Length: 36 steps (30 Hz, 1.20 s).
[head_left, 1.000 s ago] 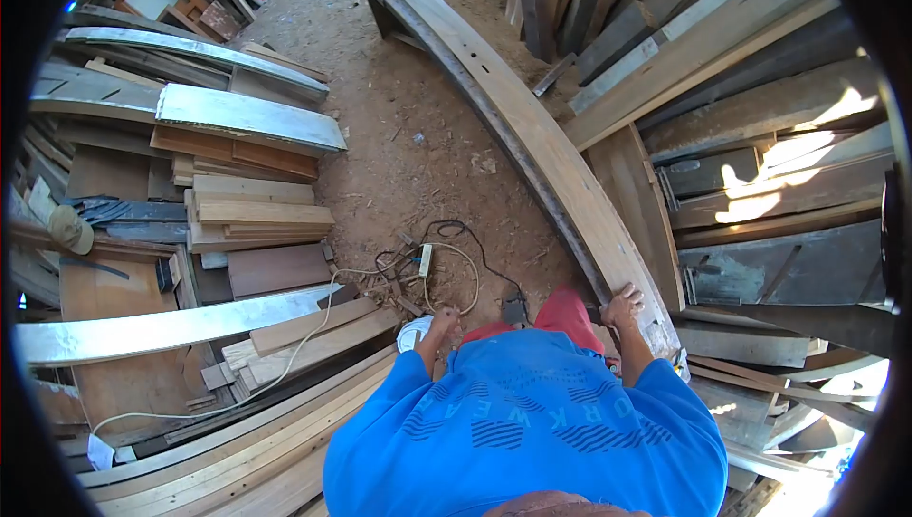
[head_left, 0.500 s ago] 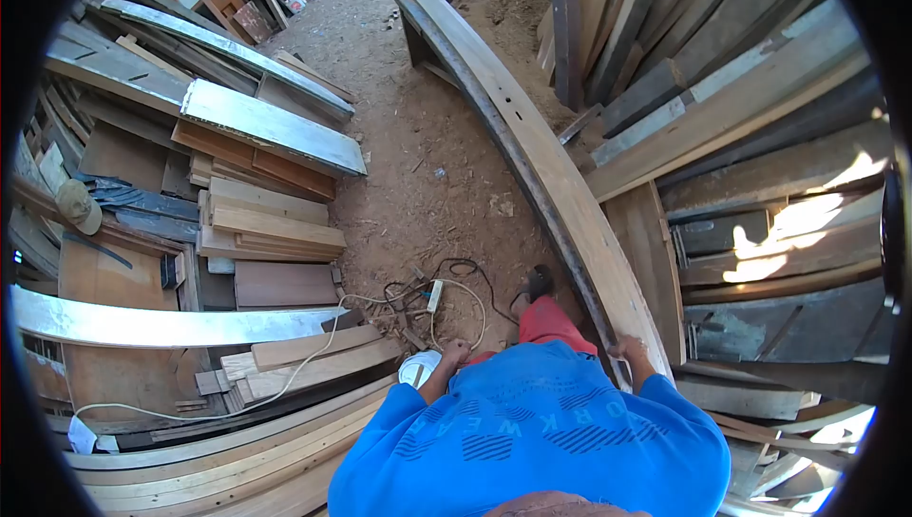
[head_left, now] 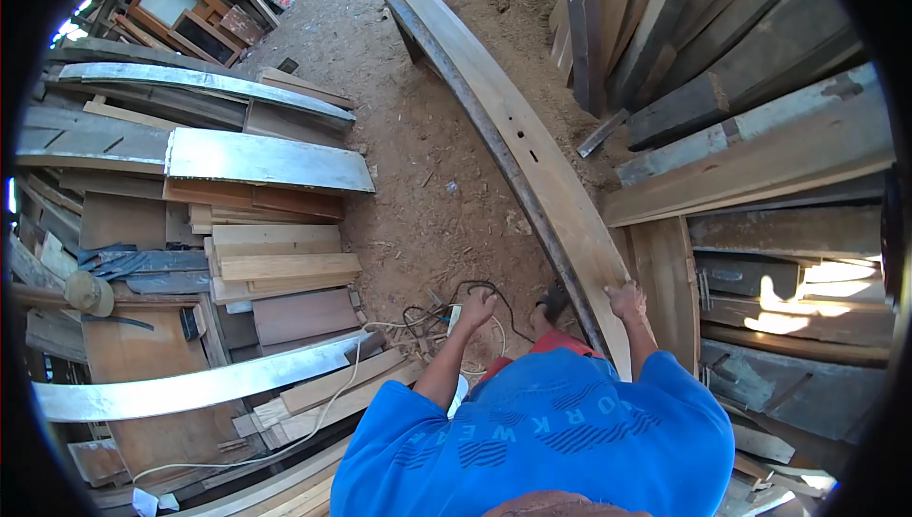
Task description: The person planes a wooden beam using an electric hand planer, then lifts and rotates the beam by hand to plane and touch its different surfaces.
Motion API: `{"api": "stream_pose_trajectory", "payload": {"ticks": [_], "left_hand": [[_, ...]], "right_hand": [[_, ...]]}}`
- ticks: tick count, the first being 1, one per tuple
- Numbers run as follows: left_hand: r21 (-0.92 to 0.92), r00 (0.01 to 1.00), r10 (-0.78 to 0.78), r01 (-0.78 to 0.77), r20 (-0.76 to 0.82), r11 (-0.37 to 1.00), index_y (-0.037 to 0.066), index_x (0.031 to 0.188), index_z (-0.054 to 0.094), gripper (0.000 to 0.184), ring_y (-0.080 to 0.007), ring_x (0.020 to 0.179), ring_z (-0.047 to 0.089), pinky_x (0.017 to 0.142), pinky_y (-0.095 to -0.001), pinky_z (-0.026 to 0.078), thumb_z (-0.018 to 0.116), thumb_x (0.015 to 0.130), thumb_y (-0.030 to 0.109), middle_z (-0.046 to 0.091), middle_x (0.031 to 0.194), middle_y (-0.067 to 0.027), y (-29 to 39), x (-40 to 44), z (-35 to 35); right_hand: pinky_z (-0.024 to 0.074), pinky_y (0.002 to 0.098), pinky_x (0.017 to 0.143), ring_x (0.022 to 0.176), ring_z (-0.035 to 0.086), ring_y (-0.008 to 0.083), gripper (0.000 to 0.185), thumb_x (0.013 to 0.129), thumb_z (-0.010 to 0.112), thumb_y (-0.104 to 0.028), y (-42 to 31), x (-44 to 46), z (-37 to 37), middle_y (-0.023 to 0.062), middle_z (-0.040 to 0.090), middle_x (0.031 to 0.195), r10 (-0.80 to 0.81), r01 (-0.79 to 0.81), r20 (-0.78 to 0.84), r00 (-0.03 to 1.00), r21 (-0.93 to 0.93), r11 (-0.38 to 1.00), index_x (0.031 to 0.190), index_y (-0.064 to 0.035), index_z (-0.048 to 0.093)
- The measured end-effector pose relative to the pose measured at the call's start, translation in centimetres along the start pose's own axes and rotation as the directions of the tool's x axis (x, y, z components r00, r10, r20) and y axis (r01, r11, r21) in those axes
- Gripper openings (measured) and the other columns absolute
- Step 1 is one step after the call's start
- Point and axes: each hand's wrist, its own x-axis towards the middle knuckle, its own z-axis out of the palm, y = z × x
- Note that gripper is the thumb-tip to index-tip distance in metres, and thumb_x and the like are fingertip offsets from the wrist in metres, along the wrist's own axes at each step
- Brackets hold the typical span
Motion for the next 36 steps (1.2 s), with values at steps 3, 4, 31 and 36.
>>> {"api": "stream_pose_trajectory", "payload": {"ticks": [3,4,31,36], "left_hand": [[0.038,0.988,0.145,-0.143,-0.054,0.989,0.000,0.121,0.063,0.046,-0.0422,0.105,0.065,0.094,-0.0470,0.051,0.065,0.090,0.035,0.069,0.107,-0.0227,3.9,3.0,-1.6],[0.068,0.978,0.202,-0.198,-0.052,0.978,0.001,0.123,0.062,0.048,-0.0424,0.105,0.064,0.095,-0.0472,0.051,0.066,0.089,0.035,0.069,0.107,-0.0233,5.0,3.9,-1.6],[0.211,0.088,0.342,-0.915,0.936,-0.343,0.031,0.159,0.031,0.118,-0.0441,0.146,0.028,0.121,-0.0606,0.020,0.088,0.057,0.023,0.032,0.155,-0.0228,34.2,40.0,-15.8],[0.212,0.181,0.142,-0.944,0.973,-0.251,0.034,0.161,0.020,0.132,-0.0452,0.139,0.033,0.119,-0.0606,0.023,0.092,0.051,0.025,0.036,0.148,-0.0227,35.3,40.0,-13.4]], "right_hand": [[0.0529,0.0478,0.097,0.117,0.064,0.0408,0.072,0.082,0.076,-0.054,-0.5,1.2,-1.7,0.0256,0.066,0.125,0.059,-0.058,0.090,0.994,-0.020,0.998,0.125,0.0022,0.065],[0.0546,0.0474,0.095,0.113,0.067,0.0398,0.070,0.082,0.077,-0.055,-0.2,1.6,-2.1,0.0251,0.069,0.121,0.065,-0.062,0.123,0.990,-0.024,0.998,0.120,0.0023,0.068],[0.0519,0.0516,0.097,0.126,0.056,0.0355,0.082,0.087,0.062,-0.063,-12.7,-3.7,9.2,0.0194,0.052,0.141,0.967,-0.925,0.159,0.200,0.355,0.133,0.143,-0.0038,0.049],[0.0440,0.0460,0.109,0.130,0.054,0.0439,0.076,0.088,0.073,-0.045,-15.2,-1.7,12.3,0.0324,0.056,0.136,0.885,-0.333,0.373,0.279,0.902,-0.275,0.137,0.0070,0.047]]}}
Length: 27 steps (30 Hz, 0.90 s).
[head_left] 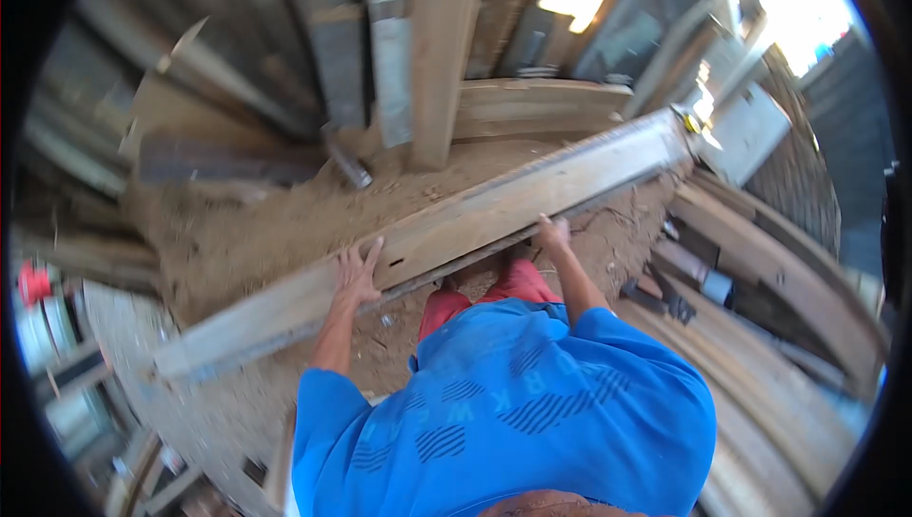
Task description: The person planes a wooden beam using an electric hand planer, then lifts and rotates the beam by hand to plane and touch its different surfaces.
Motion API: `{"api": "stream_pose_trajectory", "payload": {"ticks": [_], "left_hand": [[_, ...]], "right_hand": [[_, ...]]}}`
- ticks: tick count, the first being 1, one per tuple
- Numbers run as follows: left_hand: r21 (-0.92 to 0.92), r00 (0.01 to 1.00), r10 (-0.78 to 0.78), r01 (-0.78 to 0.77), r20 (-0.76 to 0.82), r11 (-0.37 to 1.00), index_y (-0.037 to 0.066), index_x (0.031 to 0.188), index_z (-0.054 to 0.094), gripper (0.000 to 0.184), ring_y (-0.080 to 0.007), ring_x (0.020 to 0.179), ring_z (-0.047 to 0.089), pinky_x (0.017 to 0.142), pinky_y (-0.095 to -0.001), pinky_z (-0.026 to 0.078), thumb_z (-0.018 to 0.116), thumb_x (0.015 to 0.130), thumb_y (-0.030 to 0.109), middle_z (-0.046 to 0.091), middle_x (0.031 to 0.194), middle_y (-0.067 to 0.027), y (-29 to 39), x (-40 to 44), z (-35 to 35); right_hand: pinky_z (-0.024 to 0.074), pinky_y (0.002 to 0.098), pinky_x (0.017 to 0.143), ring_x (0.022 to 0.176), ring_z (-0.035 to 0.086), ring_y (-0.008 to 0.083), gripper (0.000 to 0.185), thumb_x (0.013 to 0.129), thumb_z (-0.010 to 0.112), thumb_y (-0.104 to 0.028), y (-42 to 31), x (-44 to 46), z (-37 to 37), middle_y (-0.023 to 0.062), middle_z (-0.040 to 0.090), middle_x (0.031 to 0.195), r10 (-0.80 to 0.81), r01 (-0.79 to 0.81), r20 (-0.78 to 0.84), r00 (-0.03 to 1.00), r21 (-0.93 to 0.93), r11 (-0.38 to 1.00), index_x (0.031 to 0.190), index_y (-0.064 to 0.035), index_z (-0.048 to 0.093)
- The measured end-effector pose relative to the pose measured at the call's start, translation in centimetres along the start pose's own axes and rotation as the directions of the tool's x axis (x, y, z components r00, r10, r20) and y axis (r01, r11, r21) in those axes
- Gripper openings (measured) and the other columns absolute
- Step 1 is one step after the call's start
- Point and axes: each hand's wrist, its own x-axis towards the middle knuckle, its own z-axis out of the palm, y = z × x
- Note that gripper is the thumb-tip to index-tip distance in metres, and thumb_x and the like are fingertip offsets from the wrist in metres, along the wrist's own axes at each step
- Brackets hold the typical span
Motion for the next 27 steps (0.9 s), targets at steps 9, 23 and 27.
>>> {"api": "stream_pose_trajectory", "payload": {"ticks": [9,23,27], "left_hand": [[0.136,0.986,-0.111,0.094,0.126,0.986,0.040,0.162,0.007,0.142,-0.0493,0.141,0.029,0.117,-0.0652,0.021,0.095,0.051,0.030,0.032,0.151,-0.0278,3.4,-0.2,0.4],[0.285,0.984,-0.054,0.003,0.171,0.959,0.032,0.162,0.013,0.136,-0.0549,0.146,0.017,0.116,-0.0693,0.014,0.094,0.054,0.046,0.016,0.157,-0.0356,10.2,-0.8,1.2],[0.277,0.959,0.233,-0.271,0.160,0.922,0.025,0.162,0.017,0.122,-0.0542,0.151,0.006,0.118,-0.0692,0.008,0.088,0.065,0.048,0.003,0.162,-0.0366,17.1,2.0,1.4]], "right_hand": [[0.0463,0.0483,0.106,0.125,0.057,0.0473,0.066,0.093,0.068,-0.029,-3.1,-2.6,0.9,0.0365,0.057,0.131,0.148,-0.123,-0.133,0.980,0.178,0.976,0.138,0.0086,0.037],[0.0566,0.0540,0.085,0.111,0.063,0.0338,0.048,0.098,0.064,-0.026,3.9,0.0,-1.3,0.0191,0.063,0.125,0.030,-0.177,0.221,0.975,0.684,0.707,0.135,0.0025,0.050],[0.0577,0.0456,0.081,0.095,0.068,0.0299,0.044,0.096,0.069,-0.030,4.5,0.1,-2.8,0.0186,0.068,0.113,0.018,-0.248,0.319,0.948,0.699,0.671,0.121,0.0042,0.060]]}}
